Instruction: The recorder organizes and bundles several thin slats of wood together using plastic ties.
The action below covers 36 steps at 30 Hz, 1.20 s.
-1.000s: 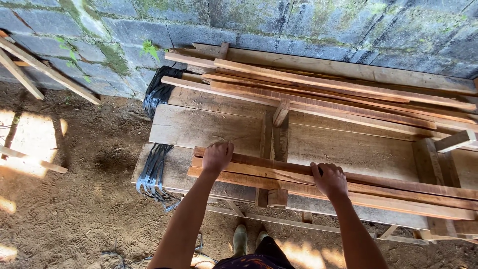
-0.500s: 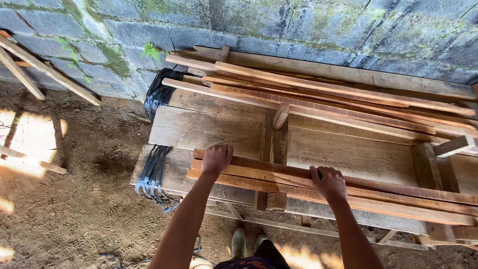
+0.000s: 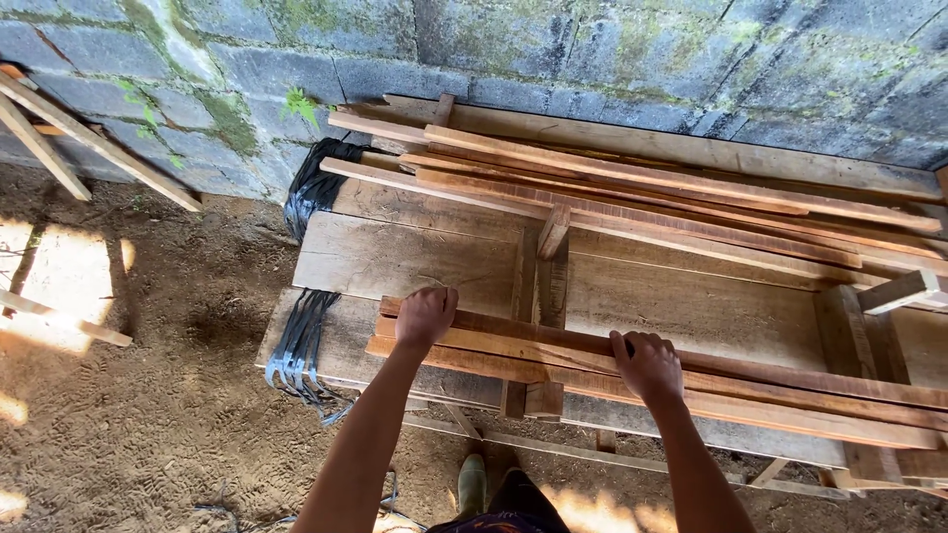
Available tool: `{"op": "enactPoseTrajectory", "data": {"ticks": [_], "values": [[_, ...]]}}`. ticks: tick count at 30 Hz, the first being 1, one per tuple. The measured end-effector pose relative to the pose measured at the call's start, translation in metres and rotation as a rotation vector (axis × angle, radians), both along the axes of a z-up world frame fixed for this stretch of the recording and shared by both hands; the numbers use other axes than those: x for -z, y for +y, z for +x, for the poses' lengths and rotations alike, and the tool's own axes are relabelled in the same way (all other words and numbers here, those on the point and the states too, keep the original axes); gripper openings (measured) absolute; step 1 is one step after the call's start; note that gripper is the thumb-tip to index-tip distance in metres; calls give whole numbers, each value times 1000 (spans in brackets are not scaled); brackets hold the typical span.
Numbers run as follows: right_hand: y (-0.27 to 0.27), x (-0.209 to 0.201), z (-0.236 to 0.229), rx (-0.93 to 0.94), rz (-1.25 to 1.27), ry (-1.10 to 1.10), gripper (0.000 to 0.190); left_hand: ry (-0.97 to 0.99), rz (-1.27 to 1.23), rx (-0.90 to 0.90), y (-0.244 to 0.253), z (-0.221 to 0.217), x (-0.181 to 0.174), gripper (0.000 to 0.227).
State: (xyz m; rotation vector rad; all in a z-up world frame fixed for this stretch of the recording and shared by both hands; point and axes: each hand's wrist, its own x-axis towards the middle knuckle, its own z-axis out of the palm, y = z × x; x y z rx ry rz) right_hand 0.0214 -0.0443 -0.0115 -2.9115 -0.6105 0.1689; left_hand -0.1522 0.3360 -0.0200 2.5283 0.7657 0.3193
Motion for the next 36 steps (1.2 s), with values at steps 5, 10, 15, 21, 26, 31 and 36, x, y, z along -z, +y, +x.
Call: {"op": "enactPoseTrajectory", "data": {"ticks": [5,10,15,21,26,31,36], "values": [[-1,5,4,-1,-13,23,59,-18,60,-53,-1,2,12,46],[2,0,1,19,-53,37,58,-22,289,-149,-3,4,17,40],[-1,-9,-1,-42,-9,-13,56,13,369,-122,-2,7,28,37],[-11,11,4,-173,55,-168,45,-124,418,-106,-16,-3,22,34],[-12,14,1,-194,193,-322,31,-178,429,-38,-14,-9,23,34],[-12,42,19,-234,317,-521,20,-211,446,-7,-11,-12,23,30],[-8,35,8,-159,175,-594,22,-151,431,184,-9,-21,12,27]]}}
